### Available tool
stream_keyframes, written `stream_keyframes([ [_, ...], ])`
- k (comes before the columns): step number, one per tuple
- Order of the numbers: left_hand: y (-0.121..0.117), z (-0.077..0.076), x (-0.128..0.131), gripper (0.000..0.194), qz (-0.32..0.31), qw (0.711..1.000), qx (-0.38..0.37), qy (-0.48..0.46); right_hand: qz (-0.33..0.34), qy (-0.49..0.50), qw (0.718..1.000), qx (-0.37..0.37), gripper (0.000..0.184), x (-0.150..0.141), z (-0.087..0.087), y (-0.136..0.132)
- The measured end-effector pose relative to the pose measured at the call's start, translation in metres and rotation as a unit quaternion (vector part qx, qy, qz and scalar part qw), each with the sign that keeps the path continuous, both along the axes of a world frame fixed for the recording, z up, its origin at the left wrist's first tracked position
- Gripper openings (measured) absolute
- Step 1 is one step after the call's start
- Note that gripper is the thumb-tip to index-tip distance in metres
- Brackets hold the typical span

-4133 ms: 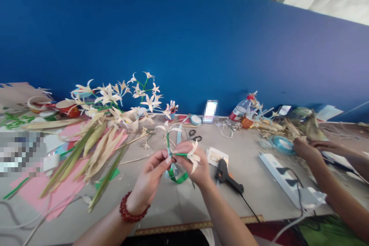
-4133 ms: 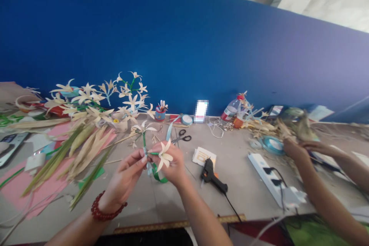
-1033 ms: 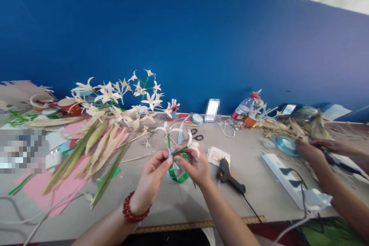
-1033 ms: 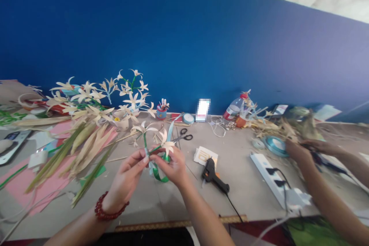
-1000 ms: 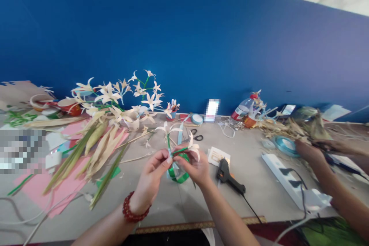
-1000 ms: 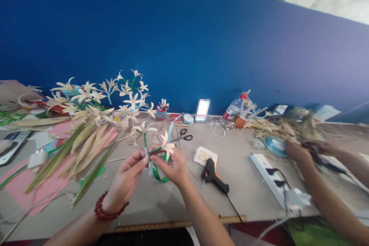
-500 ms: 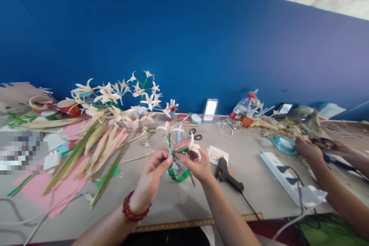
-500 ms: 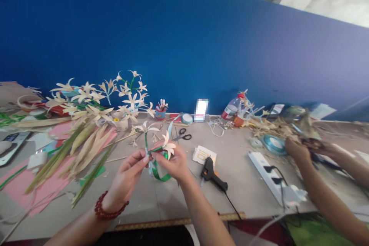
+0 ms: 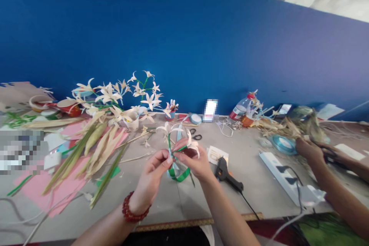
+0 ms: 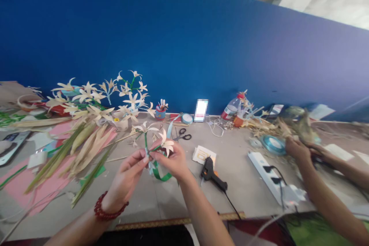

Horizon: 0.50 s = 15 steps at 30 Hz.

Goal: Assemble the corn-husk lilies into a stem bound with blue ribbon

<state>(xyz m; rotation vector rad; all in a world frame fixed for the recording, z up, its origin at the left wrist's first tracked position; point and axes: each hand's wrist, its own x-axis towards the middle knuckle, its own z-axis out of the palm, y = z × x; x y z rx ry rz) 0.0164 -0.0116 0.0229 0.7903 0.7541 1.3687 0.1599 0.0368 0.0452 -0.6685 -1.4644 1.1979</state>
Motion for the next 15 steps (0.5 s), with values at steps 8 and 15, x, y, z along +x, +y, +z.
stream_keyframes([
  [8,0.0027,-0.0001,-0.001,0.015,-0.002,1.0,0.001,-0.007,-0.003,0.015,1.0,-0.006,0.009,-0.0029,0.0,-0.0012],
  [15,-0.0005,-0.0012,-0.0003,0.013,-0.005,1.0,0.004,-0.016,-0.001,0.006,0.996,0.087,0.003,-0.003,-0.0003,0.001],
])
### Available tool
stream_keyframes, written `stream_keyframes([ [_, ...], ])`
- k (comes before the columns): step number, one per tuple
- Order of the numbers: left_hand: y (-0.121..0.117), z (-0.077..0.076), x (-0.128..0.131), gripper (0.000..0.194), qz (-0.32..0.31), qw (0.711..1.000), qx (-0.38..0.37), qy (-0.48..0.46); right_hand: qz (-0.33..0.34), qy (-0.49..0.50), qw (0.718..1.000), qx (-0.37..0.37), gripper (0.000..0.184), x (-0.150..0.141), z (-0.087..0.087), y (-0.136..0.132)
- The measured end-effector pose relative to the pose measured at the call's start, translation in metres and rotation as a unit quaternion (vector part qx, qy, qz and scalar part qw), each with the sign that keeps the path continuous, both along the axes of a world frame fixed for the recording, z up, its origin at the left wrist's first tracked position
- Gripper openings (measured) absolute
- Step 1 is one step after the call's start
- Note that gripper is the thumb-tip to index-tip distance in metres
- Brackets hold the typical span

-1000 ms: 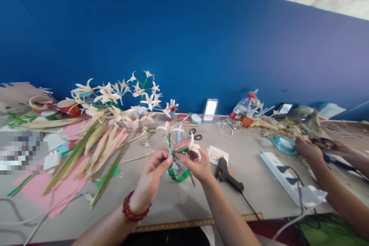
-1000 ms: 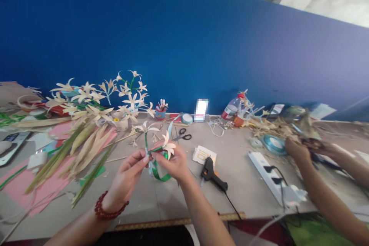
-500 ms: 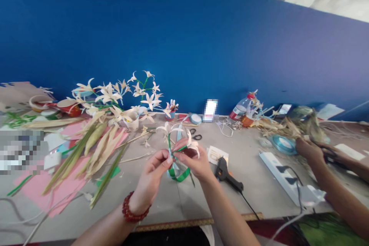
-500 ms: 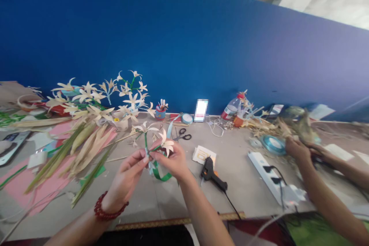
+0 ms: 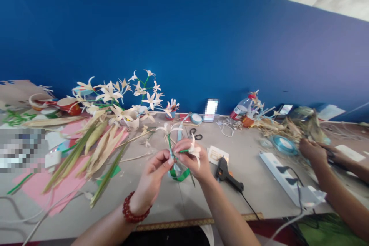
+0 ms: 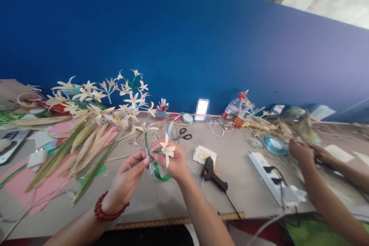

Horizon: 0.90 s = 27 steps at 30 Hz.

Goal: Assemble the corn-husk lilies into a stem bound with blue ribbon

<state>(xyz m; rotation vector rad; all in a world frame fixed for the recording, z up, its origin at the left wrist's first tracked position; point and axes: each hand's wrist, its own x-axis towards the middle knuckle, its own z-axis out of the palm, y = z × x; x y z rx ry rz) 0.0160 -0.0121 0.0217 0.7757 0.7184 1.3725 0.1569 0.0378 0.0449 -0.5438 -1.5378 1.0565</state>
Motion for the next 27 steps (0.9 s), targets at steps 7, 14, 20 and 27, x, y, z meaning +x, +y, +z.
stream_keyframes([
  [7,0.001,0.0,0.002,0.013,-0.009,1.0,0.002,0.001,-0.017,0.018,0.999,0.027,0.004,0.0,-0.003,0.001],
  [14,-0.001,-0.005,0.003,0.011,-0.015,1.0,0.004,0.002,-0.022,0.028,0.999,0.029,0.005,0.001,-0.002,-0.002],
  [20,0.001,-0.004,0.004,0.012,-0.009,1.0,-0.003,0.002,-0.017,0.029,0.999,-0.012,0.003,0.003,-0.009,-0.003],
  [27,0.003,-0.002,0.004,0.016,0.007,1.0,-0.01,-0.009,0.058,0.05,0.987,-0.144,0.051,0.006,-0.016,-0.005],
])
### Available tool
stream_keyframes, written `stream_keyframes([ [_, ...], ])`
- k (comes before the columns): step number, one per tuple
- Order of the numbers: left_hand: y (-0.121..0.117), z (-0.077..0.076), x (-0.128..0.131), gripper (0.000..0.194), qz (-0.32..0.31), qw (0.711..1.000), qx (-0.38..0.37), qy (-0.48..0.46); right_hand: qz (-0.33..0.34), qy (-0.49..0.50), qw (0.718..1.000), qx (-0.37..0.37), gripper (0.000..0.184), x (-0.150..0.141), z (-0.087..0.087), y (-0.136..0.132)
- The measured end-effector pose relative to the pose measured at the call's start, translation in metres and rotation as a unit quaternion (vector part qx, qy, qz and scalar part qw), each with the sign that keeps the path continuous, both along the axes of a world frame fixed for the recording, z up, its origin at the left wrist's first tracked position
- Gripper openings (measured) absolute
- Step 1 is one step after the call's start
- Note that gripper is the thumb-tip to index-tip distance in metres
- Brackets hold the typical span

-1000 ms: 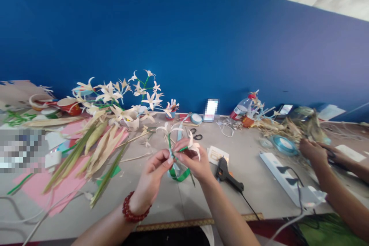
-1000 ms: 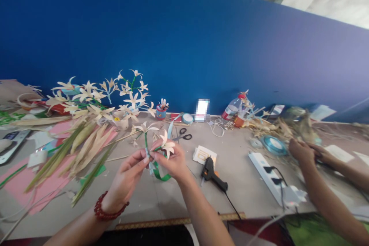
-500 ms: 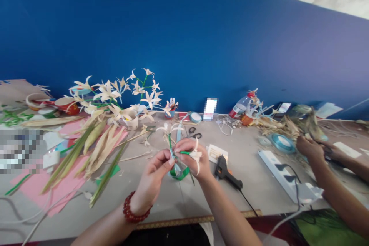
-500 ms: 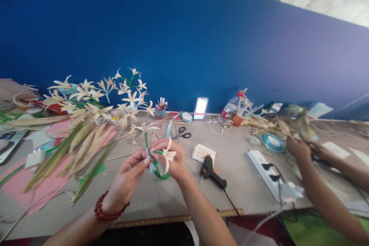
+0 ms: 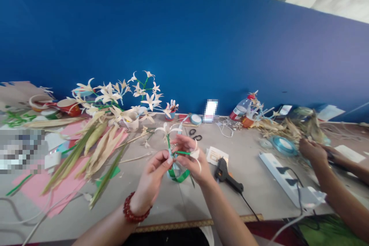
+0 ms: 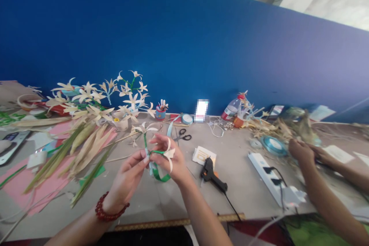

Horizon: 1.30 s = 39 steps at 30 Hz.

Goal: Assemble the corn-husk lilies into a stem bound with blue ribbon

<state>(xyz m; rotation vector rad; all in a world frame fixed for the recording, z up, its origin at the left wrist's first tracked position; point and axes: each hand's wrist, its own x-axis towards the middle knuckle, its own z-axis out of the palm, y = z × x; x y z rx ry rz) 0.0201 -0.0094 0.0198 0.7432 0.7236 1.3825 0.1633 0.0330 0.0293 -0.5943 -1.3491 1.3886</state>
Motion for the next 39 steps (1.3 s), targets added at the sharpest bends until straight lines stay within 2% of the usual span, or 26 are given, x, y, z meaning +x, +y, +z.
stream_keyframes([
  [2,0.001,0.0,-0.002,0.015,0.012,1.0,-0.005,0.001,-0.008,0.002,1.0,-0.025,0.049,0.004,-0.008,-0.003],
  [4,0.003,0.0,-0.004,0.014,0.021,1.0,-0.013,0.002,-0.051,-0.005,0.998,-0.037,0.035,0.008,-0.017,-0.007],
  [6,0.005,-0.001,-0.005,0.013,0.029,0.999,-0.021,0.0,-0.116,-0.029,0.993,-0.023,0.02,0.013,-0.024,-0.012],
  [9,0.01,-0.002,-0.007,0.011,0.033,0.999,-0.032,-0.002,-0.165,-0.082,0.983,0.023,0.022,0.017,-0.022,-0.018],
  [12,0.012,-0.003,-0.006,0.011,0.031,0.999,-0.039,-0.009,-0.148,-0.122,0.98,0.059,0.03,0.013,-0.014,-0.02],
  [15,0.013,-0.004,-0.005,0.01,0.032,0.998,-0.042,-0.021,-0.134,-0.14,0.979,0.07,0.024,0.005,-0.012,-0.017],
  [18,0.013,-0.005,-0.004,0.009,0.033,0.998,-0.042,-0.023,-0.121,-0.13,0.982,0.066,0.016,-0.001,-0.018,-0.013],
  [21,0.014,-0.005,-0.004,0.01,0.038,0.998,-0.035,-0.019,-0.1,-0.132,0.984,0.067,0.017,-0.003,-0.019,-0.012],
  [25,0.014,-0.005,-0.004,0.01,0.027,0.999,-0.025,-0.021,-0.066,-0.13,0.988,0.055,0.027,-0.002,-0.01,-0.014],
  [30,0.016,-0.008,-0.005,0.013,0.029,0.999,-0.026,0.001,-0.044,-0.126,0.991,0.021,0.023,-0.001,-0.003,-0.013],
  [34,0.016,-0.01,-0.006,0.016,0.043,0.999,-0.025,0.018,-0.057,-0.144,0.988,0.008,0.017,0.0,-0.006,-0.011],
  [37,0.015,-0.011,-0.007,0.015,0.05,0.998,-0.026,0.019,-0.118,-0.184,0.975,0.032,0.015,0.001,-0.006,-0.014],
  [39,0.015,-0.012,-0.008,0.015,0.049,0.998,-0.025,0.017,-0.16,-0.22,0.959,0.076,0.012,0.002,-0.004,-0.02],
])
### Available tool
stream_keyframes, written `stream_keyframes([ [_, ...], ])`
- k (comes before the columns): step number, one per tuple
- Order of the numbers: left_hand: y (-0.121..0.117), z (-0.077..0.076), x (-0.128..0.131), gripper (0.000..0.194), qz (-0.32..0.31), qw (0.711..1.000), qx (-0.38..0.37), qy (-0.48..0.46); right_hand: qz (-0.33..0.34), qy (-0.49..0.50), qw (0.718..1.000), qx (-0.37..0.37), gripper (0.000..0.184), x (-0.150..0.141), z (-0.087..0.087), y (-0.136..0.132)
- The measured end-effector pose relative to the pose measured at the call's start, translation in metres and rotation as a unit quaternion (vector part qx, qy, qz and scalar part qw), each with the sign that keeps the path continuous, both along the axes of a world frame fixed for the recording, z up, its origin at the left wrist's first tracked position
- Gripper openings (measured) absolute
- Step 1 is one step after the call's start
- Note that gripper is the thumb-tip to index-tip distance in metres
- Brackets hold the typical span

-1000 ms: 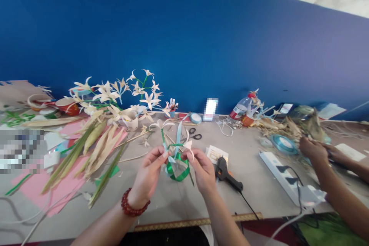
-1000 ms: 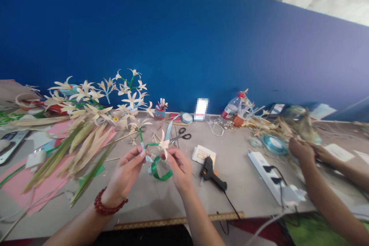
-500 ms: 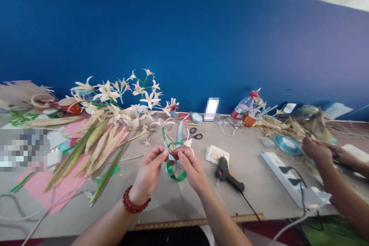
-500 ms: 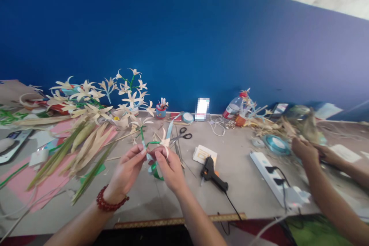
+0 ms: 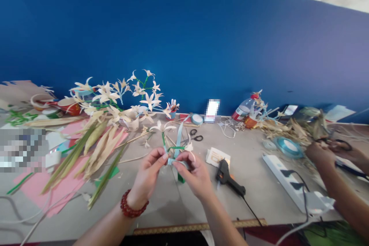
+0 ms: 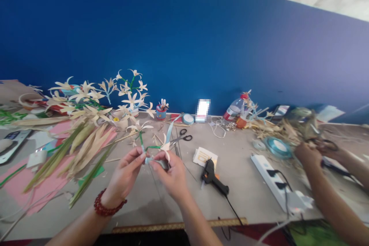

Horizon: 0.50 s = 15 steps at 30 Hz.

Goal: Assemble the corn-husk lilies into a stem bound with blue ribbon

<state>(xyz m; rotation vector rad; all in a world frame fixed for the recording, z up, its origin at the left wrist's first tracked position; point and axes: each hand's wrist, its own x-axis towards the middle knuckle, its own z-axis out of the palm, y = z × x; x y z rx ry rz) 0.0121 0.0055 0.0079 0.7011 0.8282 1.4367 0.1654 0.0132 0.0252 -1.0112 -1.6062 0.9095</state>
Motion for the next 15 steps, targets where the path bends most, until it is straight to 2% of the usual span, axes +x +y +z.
stream_keyframes([
  [4,0.0,0.001,0.0,0.013,-0.001,1.0,-0.001,-0.025,-0.031,-0.078,0.989,0.122,0.003,0.001,0.0,-0.016],
  [9,0.0,0.002,0.0,0.015,-0.003,0.997,-0.03,-0.073,0.013,-0.148,0.951,0.271,0.024,-0.001,-0.006,-0.035],
  [15,0.0,-0.001,-0.003,0.021,0.016,0.996,-0.044,-0.074,0.092,-0.187,0.918,0.336,0.039,0.001,-0.004,-0.044],
])
